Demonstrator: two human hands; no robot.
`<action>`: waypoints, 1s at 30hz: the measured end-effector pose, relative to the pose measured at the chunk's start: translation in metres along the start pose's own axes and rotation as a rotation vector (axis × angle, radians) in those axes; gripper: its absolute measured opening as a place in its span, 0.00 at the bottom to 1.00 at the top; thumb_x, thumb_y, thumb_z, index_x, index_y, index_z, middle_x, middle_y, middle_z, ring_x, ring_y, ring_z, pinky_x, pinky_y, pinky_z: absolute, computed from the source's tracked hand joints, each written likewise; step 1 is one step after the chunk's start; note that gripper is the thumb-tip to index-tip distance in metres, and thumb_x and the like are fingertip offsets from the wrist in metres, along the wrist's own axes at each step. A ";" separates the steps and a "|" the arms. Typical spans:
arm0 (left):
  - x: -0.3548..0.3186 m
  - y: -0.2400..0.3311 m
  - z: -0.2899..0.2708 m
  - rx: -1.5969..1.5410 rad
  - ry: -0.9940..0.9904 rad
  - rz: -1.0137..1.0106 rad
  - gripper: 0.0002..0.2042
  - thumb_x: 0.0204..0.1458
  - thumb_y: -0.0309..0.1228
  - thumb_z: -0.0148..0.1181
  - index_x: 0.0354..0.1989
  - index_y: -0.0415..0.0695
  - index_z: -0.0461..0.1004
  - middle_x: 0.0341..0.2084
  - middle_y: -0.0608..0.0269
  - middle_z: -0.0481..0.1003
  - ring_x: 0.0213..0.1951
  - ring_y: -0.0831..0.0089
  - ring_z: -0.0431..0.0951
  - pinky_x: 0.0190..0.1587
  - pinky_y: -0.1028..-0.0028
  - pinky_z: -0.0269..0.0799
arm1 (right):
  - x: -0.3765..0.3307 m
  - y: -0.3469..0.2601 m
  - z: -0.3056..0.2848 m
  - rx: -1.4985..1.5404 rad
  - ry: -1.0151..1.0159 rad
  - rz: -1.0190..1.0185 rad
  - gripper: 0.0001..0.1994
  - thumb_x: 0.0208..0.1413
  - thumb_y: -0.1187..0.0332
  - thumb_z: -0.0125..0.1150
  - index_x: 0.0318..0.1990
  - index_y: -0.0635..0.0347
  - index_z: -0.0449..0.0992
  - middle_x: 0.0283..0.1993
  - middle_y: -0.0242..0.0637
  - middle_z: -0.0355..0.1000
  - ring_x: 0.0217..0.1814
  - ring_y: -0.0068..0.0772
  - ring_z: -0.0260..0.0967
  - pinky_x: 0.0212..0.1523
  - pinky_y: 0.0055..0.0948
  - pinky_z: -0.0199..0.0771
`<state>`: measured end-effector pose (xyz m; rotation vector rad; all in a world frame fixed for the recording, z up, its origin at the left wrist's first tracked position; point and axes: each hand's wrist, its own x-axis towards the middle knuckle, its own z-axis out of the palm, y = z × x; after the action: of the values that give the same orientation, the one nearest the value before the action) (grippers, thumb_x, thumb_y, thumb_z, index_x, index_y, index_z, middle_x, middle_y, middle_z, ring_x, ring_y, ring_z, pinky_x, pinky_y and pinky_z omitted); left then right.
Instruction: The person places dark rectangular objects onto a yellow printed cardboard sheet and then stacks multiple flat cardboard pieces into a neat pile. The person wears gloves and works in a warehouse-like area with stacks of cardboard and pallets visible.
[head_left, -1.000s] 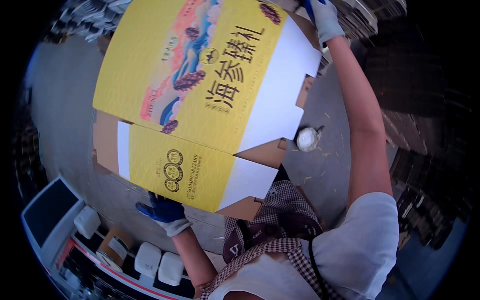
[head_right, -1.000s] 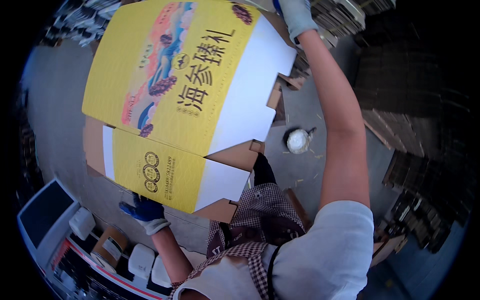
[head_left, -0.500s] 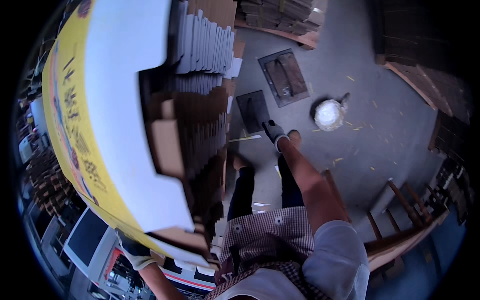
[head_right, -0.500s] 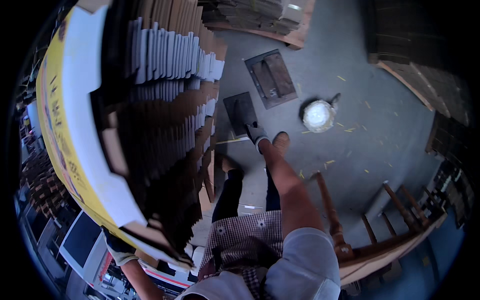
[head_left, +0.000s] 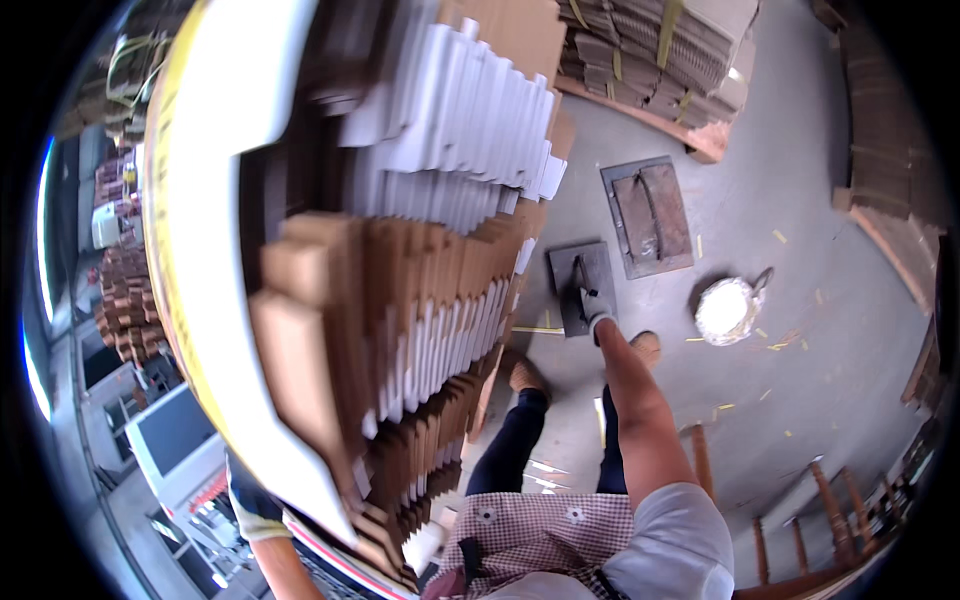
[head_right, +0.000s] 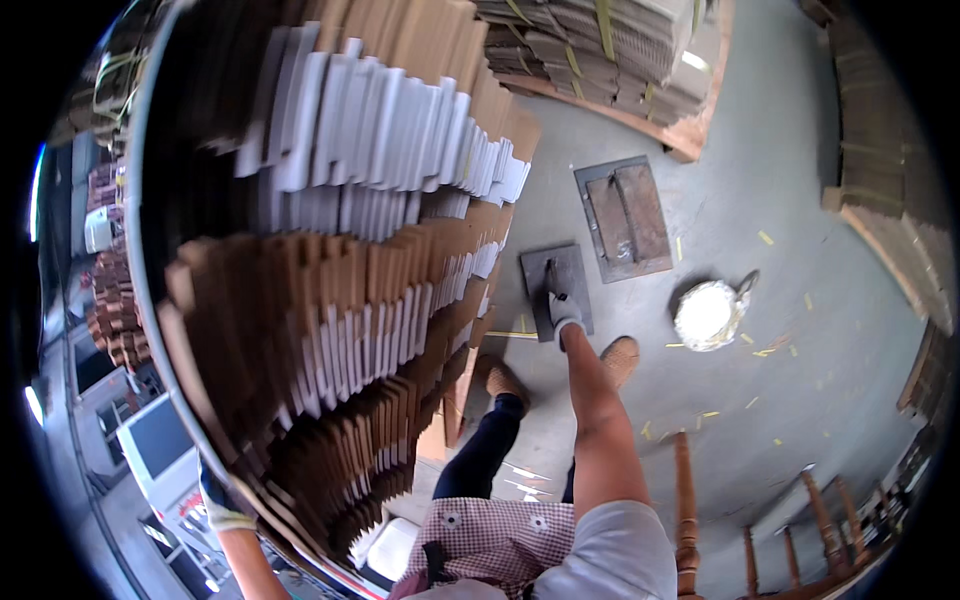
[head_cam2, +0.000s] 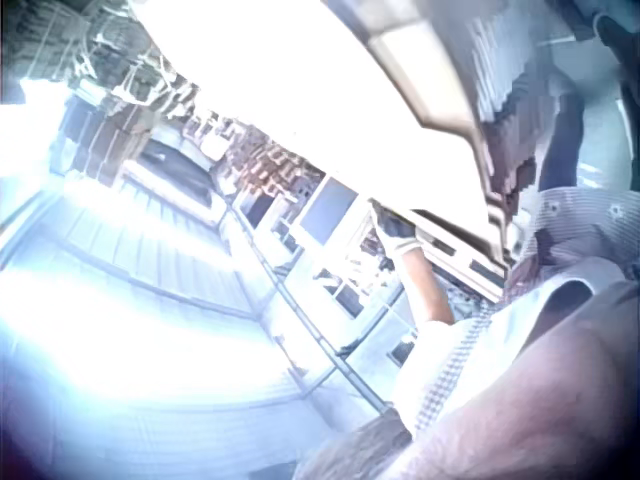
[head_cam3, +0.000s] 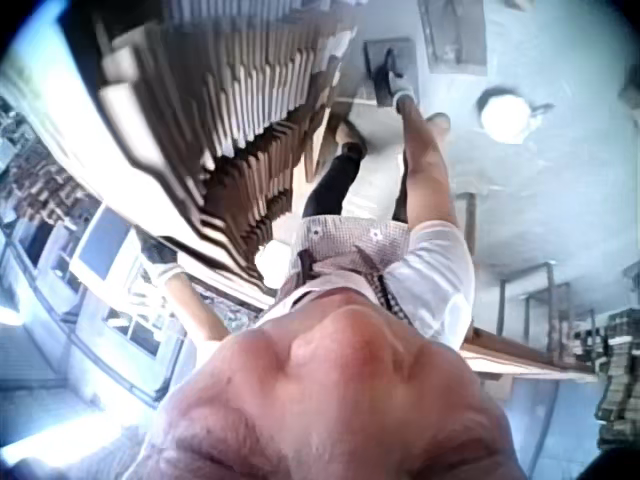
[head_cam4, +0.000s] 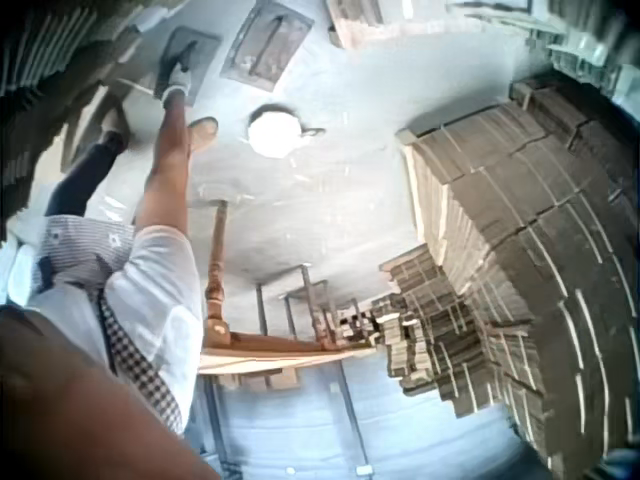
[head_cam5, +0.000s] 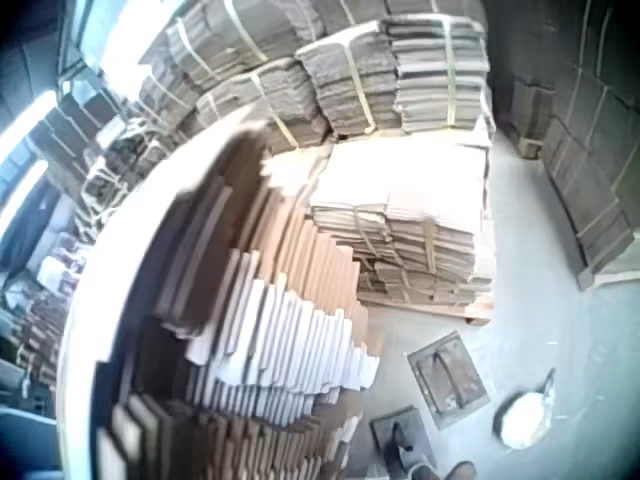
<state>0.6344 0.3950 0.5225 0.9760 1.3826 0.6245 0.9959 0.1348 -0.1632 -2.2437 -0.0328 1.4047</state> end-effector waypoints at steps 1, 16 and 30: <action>-0.008 0.010 0.010 0.044 0.201 0.010 0.23 0.68 0.41 0.47 0.66 0.40 0.64 0.59 0.59 0.73 0.58 0.63 0.74 0.63 0.65 0.69 | -0.037 -0.002 0.004 0.057 -0.075 0.068 0.29 0.60 0.41 0.51 0.44 0.61 0.81 0.46 0.59 0.77 0.55 0.65 0.71 0.52 0.51 0.73; -0.023 -0.054 0.009 -0.513 0.418 0.116 0.26 0.55 0.21 0.65 0.58 0.45 0.59 0.46 0.53 0.76 0.40 0.64 0.81 0.39 0.67 0.83 | -0.613 -0.153 -0.361 -0.312 0.112 0.077 0.18 0.59 0.52 0.63 0.39 0.61 0.83 0.23 0.32 0.73 0.21 0.25 0.69 0.23 0.31 0.71; -0.023 -0.070 0.024 -0.863 0.492 0.040 0.49 0.48 0.17 0.68 0.75 0.53 0.44 0.56 0.55 0.71 0.49 0.68 0.78 0.48 0.69 0.78 | -0.764 -0.424 -0.246 -0.177 -0.253 -0.314 0.12 0.65 0.63 0.57 0.42 0.65 0.78 0.25 0.31 0.69 0.23 0.21 0.64 0.25 0.24 0.67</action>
<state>0.6431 0.3368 0.4728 0.1496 1.2986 1.4058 0.9445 0.2042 0.7407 -2.0667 -0.5884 1.5446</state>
